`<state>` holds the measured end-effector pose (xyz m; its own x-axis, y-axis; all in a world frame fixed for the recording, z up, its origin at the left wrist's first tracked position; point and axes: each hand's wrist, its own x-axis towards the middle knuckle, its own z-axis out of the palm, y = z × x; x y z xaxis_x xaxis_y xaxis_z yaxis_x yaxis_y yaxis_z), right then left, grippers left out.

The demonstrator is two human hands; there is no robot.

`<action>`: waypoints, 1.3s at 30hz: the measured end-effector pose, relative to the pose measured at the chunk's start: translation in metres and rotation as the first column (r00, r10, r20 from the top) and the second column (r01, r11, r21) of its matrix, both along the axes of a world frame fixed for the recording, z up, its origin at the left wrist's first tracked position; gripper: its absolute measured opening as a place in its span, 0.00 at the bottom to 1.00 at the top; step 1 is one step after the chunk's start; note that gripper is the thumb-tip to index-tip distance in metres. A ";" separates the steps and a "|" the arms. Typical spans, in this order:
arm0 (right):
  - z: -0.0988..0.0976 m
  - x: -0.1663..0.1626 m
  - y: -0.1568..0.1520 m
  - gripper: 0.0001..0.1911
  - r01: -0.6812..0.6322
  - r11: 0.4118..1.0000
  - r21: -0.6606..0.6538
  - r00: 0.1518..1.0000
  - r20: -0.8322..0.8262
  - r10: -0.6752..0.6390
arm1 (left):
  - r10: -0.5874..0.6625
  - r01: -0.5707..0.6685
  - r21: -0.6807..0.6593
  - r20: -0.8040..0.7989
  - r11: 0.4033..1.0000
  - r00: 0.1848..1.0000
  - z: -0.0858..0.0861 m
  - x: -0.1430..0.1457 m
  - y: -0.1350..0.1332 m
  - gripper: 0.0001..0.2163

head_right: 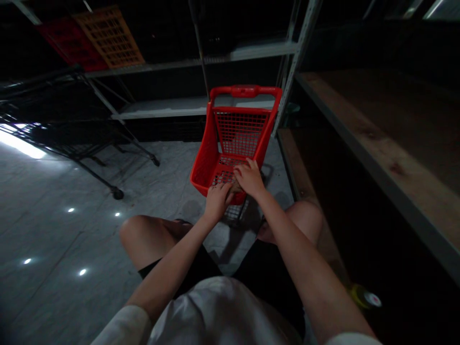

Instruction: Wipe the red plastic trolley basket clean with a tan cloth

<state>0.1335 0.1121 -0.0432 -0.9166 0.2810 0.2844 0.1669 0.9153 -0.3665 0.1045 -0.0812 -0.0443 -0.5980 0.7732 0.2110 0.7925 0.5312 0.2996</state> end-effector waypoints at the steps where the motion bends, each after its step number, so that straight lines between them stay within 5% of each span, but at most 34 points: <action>1: -0.003 0.005 -0.013 0.19 -0.007 0.999 -0.034 1.000 -0.024 0.006 | 0.003 -0.003 -0.004 0.002 1.000 1.000 -0.003 -0.001 0.000 0.10; 5: -0.013 0.032 -0.049 0.22 -0.074 0.992 -0.100 0.994 -0.085 0.065 | -0.125 0.126 -0.018 0.026 0.992 0.992 -0.007 -0.016 -0.009 0.14; 9: -0.013 0.055 -0.040 0.20 -0.182 0.979 -0.096 0.980 -0.096 0.173 | -0.345 0.344 -0.063 -0.007 0.937 0.939 0.007 -0.060 -0.045 0.25; 14: -0.008 0.071 -0.008 0.19 -0.230 0.971 -0.063 0.973 -0.036 0.228 | -0.400 0.372 -0.187 -0.147 0.909 0.905 0.025 -0.107 -0.075 0.07; 19: -0.001 0.078 -0.016 0.19 -0.108 0.993 0.050 0.994 -0.018 0.109 | -0.358 0.323 -0.199 -0.179 0.925 0.916 0.011 -0.092 -0.059 0.06; 26: -0.002 0.083 -0.097 0.17 0.192 0.924 0.329 0.981 -0.056 -0.184 | -0.221 0.202 -0.117 -0.192 0.972 0.956 -0.015 -0.054 -0.053 0.05; 32: -0.008 0.076 -0.123 0.21 0.114 0.939 0.325 0.993 -0.024 -0.112 | -0.194 0.177 -0.111 -0.168 0.978 0.967 -0.017 -0.038 -0.068 0.07; 39: -0.006 0.115 -0.080 0.26 -0.003 0.942 0.335 0.997 0.074 -0.023 | -0.197 0.186 -0.088 -0.144 0.979 0.970 -0.012 -0.048 -0.069 0.06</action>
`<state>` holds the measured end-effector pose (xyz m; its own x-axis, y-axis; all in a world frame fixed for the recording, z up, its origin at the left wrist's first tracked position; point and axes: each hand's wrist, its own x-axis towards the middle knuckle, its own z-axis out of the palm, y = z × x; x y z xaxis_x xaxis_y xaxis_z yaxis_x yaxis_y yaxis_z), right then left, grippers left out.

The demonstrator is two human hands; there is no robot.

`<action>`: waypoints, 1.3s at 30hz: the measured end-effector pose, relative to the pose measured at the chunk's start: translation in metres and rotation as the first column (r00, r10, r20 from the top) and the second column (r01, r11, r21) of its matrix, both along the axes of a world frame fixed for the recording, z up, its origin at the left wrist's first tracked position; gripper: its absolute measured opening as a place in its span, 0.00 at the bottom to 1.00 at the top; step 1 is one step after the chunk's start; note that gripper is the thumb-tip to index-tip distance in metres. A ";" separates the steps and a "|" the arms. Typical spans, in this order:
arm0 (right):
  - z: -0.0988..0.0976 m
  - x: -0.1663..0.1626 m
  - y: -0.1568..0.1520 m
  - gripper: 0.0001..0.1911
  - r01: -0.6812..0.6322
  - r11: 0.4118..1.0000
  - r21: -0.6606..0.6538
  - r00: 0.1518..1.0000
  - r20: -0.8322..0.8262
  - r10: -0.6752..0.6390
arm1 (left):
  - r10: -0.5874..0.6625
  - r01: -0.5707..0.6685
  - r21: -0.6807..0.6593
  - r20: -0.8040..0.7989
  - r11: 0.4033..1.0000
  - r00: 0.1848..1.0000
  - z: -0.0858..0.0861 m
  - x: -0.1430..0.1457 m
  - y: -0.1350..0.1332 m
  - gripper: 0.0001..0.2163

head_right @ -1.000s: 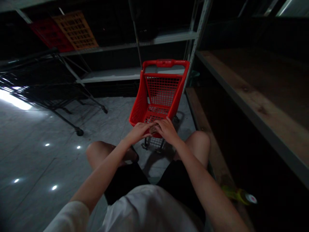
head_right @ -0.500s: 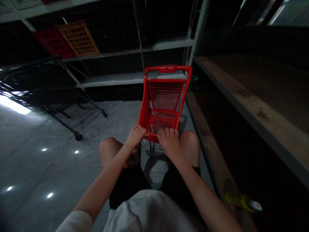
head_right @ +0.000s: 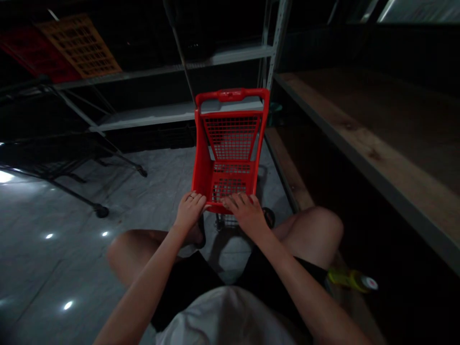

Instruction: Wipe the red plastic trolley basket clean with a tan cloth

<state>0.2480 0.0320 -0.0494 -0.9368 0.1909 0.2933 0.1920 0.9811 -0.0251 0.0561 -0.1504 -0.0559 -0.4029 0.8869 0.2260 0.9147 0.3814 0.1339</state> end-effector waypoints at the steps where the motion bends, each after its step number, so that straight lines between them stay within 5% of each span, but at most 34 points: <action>1: 0.002 0.007 0.010 0.27 0.004 1.000 -0.013 1.000 0.019 -0.004 | 0.000 0.000 0.005 0.003 1.000 1.000 0.000 -0.002 0.001 0.07; 8: 0.004 0.019 0.053 0.24 -0.146 0.982 -0.120 0.989 -0.027 0.143 | 0.000 0.000 -0.011 -0.038 1.000 0.999 0.004 -0.009 -0.001 0.08; 13: -0.014 -0.007 0.039 0.15 -0.145 0.963 -0.227 0.964 -0.251 0.086 | 0.033 -0.034 -0.005 -0.111 0.999 0.993 0.014 0.005 0.008 0.10; 18: -0.024 -0.026 0.024 0.17 -0.160 0.949 -0.270 0.931 -0.360 0.055 | -0.025 0.019 -0.045 -0.140 0.999 0.990 0.016 0.023 0.039 0.11; 22: -0.024 -0.024 0.031 0.19 -0.307 0.913 -0.269 0.832 -0.542 0.120 | 0.007 -0.019 -0.076 -0.159 0.997 0.987 0.011 0.019 0.049 0.14; 25: -0.026 -0.018 0.040 0.19 -0.357 0.872 -0.334 0.732 -0.680 0.039 | 0.017 -0.034 -0.097 -0.166 0.995 0.986 0.009 0.011 0.045 0.16; 32: -0.038 -0.047 0.058 0.12 -0.246 0.723 -0.646 0.590 -0.691 -0.416 | 0.084 -0.103 -0.102 -0.173 0.989 0.981 0.002 0.001 0.038 0.20; 36: -0.030 -0.090 0.078 0.08 -0.177 0.481 -0.859 0.481 -0.502 -0.719 | 0.146 -0.164 -0.084 -0.190 0.983 0.971 -0.003 0.000 0.043 0.20; 39: -0.020 -0.114 0.090 0.08 -0.205 0.387 -0.899 0.459 -0.438 -0.773 | 0.175 -0.191 -0.063 -0.202 0.979 0.964 -0.006 0.000 0.050 0.18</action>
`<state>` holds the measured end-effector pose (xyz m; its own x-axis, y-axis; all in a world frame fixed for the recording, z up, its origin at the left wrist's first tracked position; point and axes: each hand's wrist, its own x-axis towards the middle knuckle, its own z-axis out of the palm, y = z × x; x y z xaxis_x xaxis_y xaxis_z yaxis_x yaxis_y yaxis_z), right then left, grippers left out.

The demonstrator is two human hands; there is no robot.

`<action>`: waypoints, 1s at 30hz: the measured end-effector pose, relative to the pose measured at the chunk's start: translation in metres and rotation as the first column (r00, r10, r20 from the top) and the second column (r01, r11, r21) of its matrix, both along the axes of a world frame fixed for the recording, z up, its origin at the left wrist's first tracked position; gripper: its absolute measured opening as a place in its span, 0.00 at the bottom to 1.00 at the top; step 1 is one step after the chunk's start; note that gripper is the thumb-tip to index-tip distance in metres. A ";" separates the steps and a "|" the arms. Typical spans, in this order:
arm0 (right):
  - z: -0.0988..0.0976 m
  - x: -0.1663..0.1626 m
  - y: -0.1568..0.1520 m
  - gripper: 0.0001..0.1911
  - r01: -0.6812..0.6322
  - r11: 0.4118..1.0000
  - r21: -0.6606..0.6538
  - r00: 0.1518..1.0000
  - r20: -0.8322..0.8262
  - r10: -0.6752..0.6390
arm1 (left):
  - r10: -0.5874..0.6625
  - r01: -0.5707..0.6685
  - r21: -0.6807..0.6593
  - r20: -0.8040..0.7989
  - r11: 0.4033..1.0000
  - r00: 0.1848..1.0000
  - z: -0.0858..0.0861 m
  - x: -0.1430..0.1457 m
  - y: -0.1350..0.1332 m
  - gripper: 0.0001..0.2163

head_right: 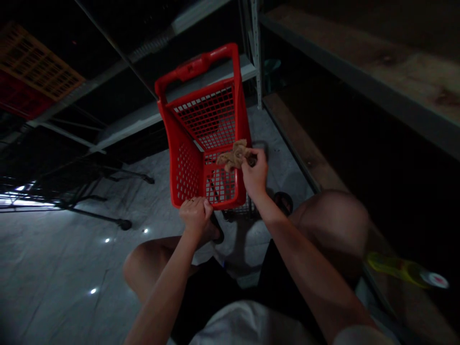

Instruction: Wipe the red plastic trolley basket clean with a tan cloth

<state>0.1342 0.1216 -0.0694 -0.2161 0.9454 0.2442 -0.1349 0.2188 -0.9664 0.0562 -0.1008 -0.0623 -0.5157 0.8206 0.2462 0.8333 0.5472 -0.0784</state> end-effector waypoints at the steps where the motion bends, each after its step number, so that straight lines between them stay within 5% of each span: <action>1: 0.002 -0.004 0.001 0.09 -0.008 1.000 -0.011 1.000 -0.007 0.008 | 0.006 -0.006 0.007 -0.004 1.000 1.000 -0.001 0.000 0.002 0.18; 6: -0.005 0.004 -0.022 0.18 -0.046 0.992 -0.115 0.997 -0.063 0.039 | 0.023 -0.023 0.048 -0.010 0.999 1.000 -0.006 -0.007 0.005 0.17; 16: -0.043 0.047 -0.152 0.16 -0.103 0.948 -0.302 0.994 -0.002 0.107 | 0.048 -0.044 0.141 -0.025 0.989 0.999 -0.006 -0.026 -0.004 0.16; 23: -0.022 0.032 -0.122 0.13 0.010 0.990 -0.143 1.000 0.028 -0.006 | 0.100 -0.103 0.084 0.035 0.991 0.994 0.000 -0.022 0.003 0.18; 30: -0.095 0.024 -0.093 0.11 -0.012 0.981 -0.195 0.991 0.130 0.038 | 0.157 -0.162 0.028 0.120 0.986 0.980 0.008 -0.019 0.018 0.20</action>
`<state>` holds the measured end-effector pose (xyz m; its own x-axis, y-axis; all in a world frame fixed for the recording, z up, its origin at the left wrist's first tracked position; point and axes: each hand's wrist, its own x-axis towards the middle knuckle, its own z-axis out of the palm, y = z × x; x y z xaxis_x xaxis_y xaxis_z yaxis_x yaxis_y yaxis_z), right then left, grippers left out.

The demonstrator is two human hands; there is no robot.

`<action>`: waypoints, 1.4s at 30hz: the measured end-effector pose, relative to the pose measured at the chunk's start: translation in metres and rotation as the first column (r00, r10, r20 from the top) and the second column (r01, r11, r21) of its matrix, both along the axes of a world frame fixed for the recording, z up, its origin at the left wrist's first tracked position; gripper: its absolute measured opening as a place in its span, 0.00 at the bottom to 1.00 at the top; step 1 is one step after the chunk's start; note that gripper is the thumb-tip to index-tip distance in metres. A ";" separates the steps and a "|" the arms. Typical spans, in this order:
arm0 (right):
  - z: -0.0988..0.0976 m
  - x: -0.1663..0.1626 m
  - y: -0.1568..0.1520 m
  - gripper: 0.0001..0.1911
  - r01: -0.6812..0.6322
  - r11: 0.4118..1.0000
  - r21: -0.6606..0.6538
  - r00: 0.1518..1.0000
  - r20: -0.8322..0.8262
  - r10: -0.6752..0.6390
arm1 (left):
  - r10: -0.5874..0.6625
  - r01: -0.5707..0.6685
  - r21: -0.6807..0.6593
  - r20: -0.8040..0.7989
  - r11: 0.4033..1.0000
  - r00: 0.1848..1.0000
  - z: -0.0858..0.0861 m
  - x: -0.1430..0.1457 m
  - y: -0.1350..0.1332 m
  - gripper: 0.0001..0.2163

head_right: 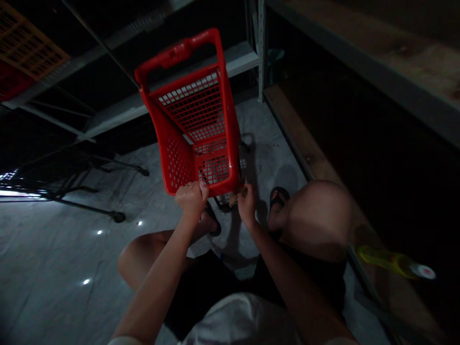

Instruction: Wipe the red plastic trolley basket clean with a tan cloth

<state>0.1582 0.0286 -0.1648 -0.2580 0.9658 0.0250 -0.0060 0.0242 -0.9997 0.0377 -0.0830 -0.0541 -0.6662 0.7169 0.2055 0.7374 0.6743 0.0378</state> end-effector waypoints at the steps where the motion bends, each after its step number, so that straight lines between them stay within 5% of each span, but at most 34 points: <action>1: -0.006 -0.002 0.003 0.11 -0.009 1.000 -0.015 1.000 0.006 0.009 | 0.008 -0.007 -0.008 0.008 1.000 1.000 0.000 0.000 0.001 0.20; 9: 0.029 -0.022 0.014 0.14 0.024 0.999 0.034 0.998 -0.062 -0.022 | 0.056 -0.052 -0.057 0.076 0.997 0.996 0.008 -0.001 0.009 0.21; 17: -0.003 -0.026 0.024 0.10 -0.033 0.998 -0.055 0.999 0.003 0.034 | 0.091 -0.077 -0.101 0.139 0.992 0.986 0.011 -0.004 0.019 0.25; 25: 0.046 -0.040 0.012 0.20 0.092 0.996 0.003 0.992 -0.083 -0.091 | 0.077 -0.059 -0.093 0.201 0.994 0.977 0.027 0.008 0.055 0.27; 29: 0.038 -0.048 0.025 0.18 0.145 0.988 -0.053 0.985 -0.087 -0.149 | -0.128 0.159 -0.084 0.295 0.984 0.947 0.048 -0.008 0.052 0.19; 33: 0.033 -0.058 0.040 0.19 0.151 0.983 -0.103 0.982 -0.101 -0.162 | -0.431 0.467 -0.211 0.195 0.859 0.881 0.066 -0.043 0.029 0.16; 36: 0.036 -0.064 0.024 0.18 0.124 0.986 -0.112 0.982 -0.127 -0.138 | -0.409 0.415 -0.383 0.103 0.825 0.907 0.067 -0.057 0.020 0.21; 42: 0.045 -0.073 -0.033 0.14 0.027 0.994 -0.108 0.984 -0.172 -0.045 | -0.261 0.269 -0.421 0.076 0.867 0.962 0.052 -0.049 0.027 0.26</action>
